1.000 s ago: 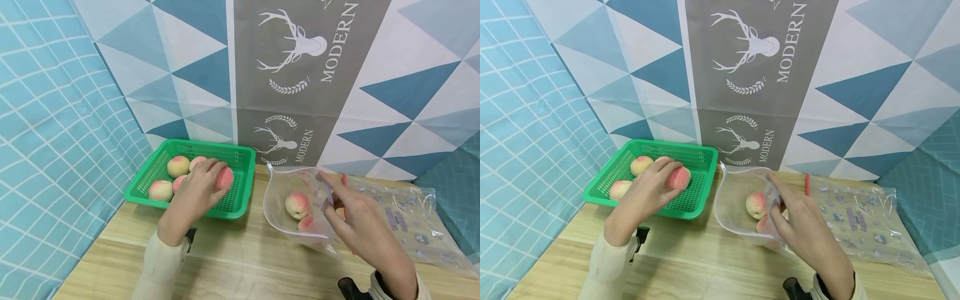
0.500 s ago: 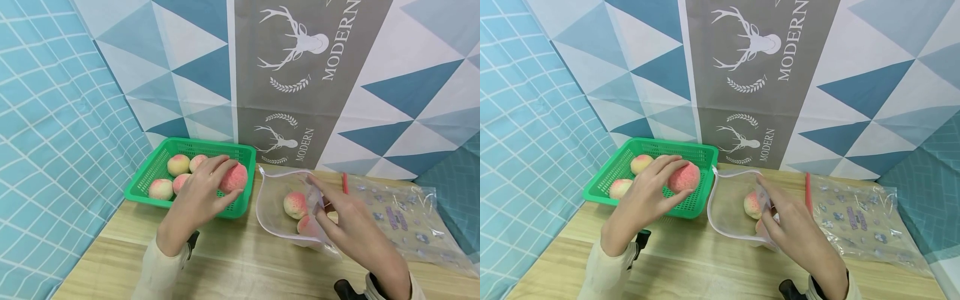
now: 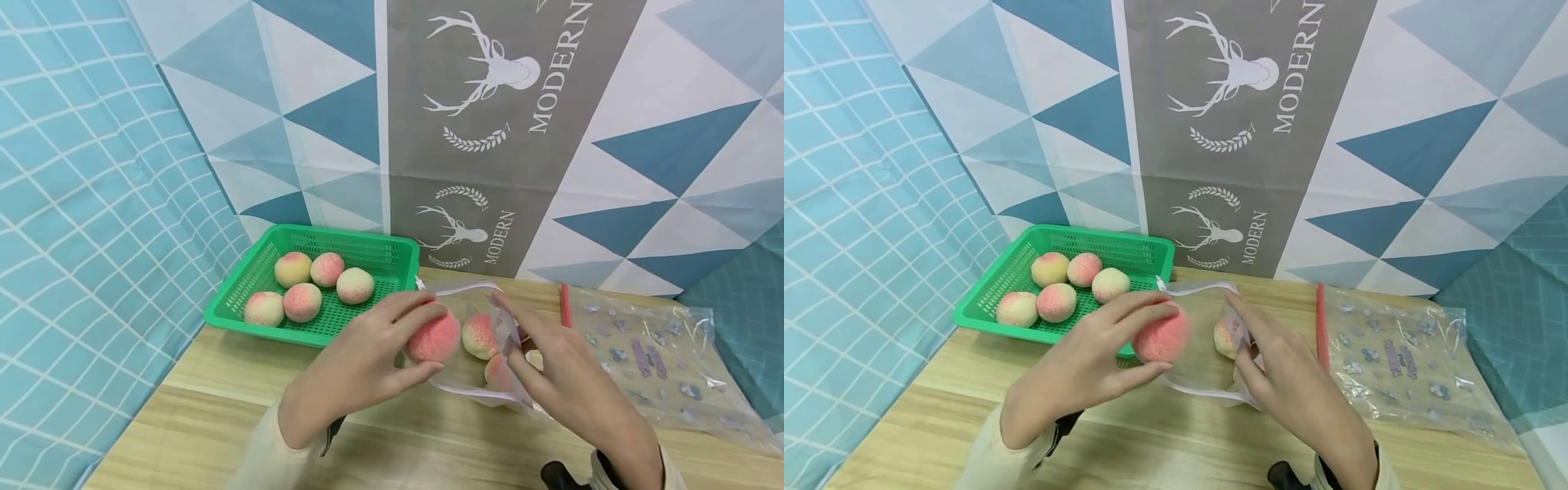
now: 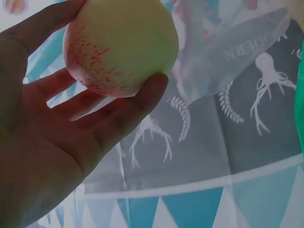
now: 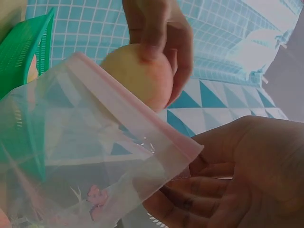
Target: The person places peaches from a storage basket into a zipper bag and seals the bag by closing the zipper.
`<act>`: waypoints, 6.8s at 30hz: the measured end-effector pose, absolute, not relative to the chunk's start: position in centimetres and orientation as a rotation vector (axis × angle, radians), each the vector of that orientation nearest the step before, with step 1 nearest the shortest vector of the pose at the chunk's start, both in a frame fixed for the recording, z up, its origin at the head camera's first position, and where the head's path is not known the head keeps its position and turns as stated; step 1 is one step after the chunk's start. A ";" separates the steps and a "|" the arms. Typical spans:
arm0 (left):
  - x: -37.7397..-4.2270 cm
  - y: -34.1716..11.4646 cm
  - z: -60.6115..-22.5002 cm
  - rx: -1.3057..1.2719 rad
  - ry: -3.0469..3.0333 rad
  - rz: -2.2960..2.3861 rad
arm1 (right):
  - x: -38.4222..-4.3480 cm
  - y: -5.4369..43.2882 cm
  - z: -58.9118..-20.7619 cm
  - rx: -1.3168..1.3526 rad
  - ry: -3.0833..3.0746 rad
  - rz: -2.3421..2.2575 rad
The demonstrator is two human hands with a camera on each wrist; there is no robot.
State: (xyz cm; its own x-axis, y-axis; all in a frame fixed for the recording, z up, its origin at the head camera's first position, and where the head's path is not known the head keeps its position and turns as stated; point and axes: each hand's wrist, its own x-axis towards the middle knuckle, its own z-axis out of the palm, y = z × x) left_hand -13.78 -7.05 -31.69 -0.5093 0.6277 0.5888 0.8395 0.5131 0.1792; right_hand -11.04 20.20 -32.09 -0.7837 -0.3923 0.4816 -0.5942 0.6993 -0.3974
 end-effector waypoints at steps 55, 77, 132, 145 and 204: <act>-14.2 -4.9 -33.9 -1.291 -2.489 -0.330 | -11.3 21.6 -31.8 0.640 -2.465 0.671; -16.4 -5.6 -34.0 -1.136 -2.446 -0.481 | -11.9 23.0 -31.6 0.395 -2.425 0.644; -25.8 -10.8 -42.5 -0.546 -2.863 -0.426 | -11.8 23.0 -31.4 0.498 -2.474 0.622; -26.1 -10.6 -42.7 -0.614 -2.785 -0.384 | -11.7 22.8 -31.6 0.515 -2.487 0.638; -16.3 -6.5 -32.1 -1.051 -1.998 -0.596 | -11.7 22.5 -31.6 0.497 -2.525 0.662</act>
State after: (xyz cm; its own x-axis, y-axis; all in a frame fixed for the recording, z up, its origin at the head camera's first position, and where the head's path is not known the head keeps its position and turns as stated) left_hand -16.30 -6.48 -32.14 -0.3491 0.4673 0.8122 0.8361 0.5468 0.0448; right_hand -11.69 22.51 -31.59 -0.8193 -0.2187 0.5299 -0.4507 0.8171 -0.3596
